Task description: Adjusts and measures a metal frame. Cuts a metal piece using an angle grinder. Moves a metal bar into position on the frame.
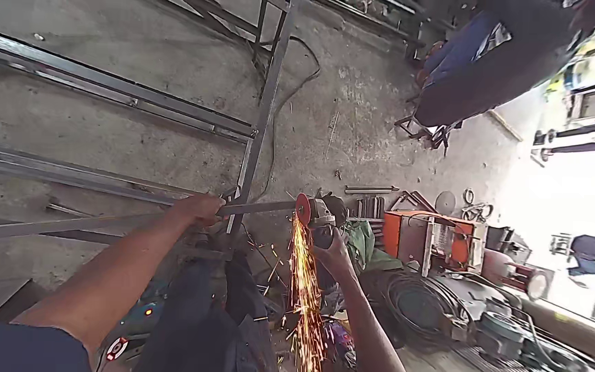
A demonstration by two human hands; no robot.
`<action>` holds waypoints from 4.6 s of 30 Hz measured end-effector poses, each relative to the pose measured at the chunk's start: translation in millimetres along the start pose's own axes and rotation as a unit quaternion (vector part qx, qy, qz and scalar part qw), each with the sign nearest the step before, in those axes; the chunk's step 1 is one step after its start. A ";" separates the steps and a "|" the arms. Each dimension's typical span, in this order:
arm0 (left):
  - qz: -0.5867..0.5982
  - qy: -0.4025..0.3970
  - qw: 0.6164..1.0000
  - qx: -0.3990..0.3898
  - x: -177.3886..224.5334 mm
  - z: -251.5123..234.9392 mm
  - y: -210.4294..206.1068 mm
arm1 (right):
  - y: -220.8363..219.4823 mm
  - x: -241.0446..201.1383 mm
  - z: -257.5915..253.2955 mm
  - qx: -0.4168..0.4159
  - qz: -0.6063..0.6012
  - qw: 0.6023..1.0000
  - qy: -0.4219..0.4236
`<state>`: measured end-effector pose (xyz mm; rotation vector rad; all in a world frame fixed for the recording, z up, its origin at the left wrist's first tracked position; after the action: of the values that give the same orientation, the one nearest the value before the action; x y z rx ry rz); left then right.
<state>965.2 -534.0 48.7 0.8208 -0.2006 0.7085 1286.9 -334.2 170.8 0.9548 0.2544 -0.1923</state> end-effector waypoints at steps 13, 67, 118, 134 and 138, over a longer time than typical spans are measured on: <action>0.012 -0.004 1.000 -0.012 1.2 0.5 1.4 | -0.1 20.7 15.7 -0.003 -0.042 0.999 -0.034; 0.015 0.003 1.000 0.022 -4.0 -1.3 -6.7 | -9.7 20.2 20.2 -0.007 0.067 0.997 -0.021; -0.011 0.029 0.999 0.041 -3.4 5.9 0.6 | 2.5 -10.5 6.1 0.015 0.045 0.999 -0.003; 0.004 0.027 0.999 0.029 1.8 7.3 6.0 | -20.0 32.9 15.8 -0.030 0.089 0.995 -0.041; 0.000 0.039 0.999 0.028 2.2 10.6 6.3 | -37.3 70.1 35.3 -0.069 0.119 0.987 -0.085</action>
<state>963.9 -537.7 60.6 0.8447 -0.1102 0.7483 1348.1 -387.8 140.3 0.8180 -0.0057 -0.0355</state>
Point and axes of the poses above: each hand's wrist, its own z-axis away from the middle knuckle, its own y-axis out of the back of the hand, x = y × z, the point moved 10 cm from there along -z, towards the middle knuckle, and after that the axes turned 14 degrees about x, right-handed, at the moved point
